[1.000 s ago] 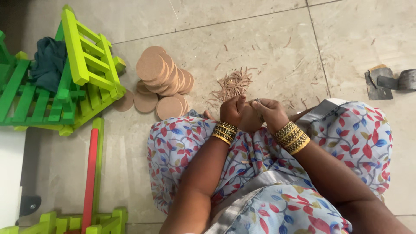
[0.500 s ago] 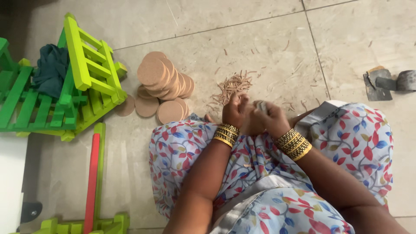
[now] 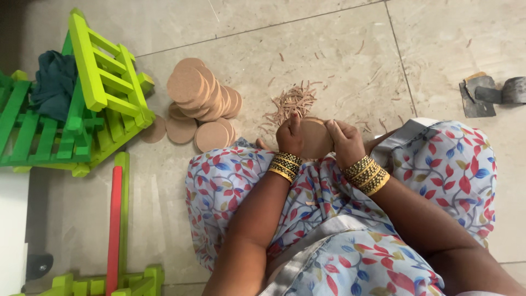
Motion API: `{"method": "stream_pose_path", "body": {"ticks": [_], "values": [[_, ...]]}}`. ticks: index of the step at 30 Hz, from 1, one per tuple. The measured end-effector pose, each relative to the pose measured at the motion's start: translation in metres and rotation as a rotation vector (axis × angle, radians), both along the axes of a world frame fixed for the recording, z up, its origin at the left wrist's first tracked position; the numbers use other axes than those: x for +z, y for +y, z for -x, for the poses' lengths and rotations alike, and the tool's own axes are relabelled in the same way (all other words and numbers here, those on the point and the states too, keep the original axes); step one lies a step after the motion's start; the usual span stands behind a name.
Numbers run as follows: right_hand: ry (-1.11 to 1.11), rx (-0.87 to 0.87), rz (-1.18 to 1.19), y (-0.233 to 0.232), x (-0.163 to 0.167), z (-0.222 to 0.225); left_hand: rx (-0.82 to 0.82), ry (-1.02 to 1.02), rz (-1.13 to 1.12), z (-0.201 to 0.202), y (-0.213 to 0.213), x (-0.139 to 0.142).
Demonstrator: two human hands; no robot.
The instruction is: The person sits on the floor and sands the edges of round wooden discs using a sanding block. They handle the discs one at a time, rotating them while sanding, and place finished pieces into a growing stack nearby.
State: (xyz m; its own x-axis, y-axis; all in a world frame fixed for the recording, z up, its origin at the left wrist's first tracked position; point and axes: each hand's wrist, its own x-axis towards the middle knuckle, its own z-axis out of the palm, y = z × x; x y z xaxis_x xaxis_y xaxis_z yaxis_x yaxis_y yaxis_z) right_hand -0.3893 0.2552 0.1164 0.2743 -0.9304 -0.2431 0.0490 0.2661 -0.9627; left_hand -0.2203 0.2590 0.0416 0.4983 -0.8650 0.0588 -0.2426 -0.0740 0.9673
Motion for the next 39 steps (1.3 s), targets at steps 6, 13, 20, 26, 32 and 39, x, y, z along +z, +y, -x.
{"method": "stream_pose_path", "body": {"ticks": [6,13,20,26,32,39], "values": [[-0.322,-0.027,-0.356,-0.011,-0.004,0.002,-0.056,-0.069,0.040,0.002,0.001,0.011],[-0.003,0.122,0.010,-0.015,0.000,0.014,-0.072,-0.097,0.042,-0.001,0.000,0.018],[-0.325,0.066,-0.342,-0.014,-0.007,0.009,-0.202,-0.198,0.065,0.002,0.011,0.033],[-0.337,0.054,-0.278,-0.016,0.024,0.017,-0.185,-0.292,0.050,-0.001,0.010,0.039],[-0.085,0.217,0.061,-0.007,0.005,0.010,-0.235,-0.500,0.139,-0.003,0.013,0.042],[-0.346,0.162,-0.290,-0.015,-0.026,0.018,-0.301,-0.531,0.188,0.000,0.018,0.046]]}}
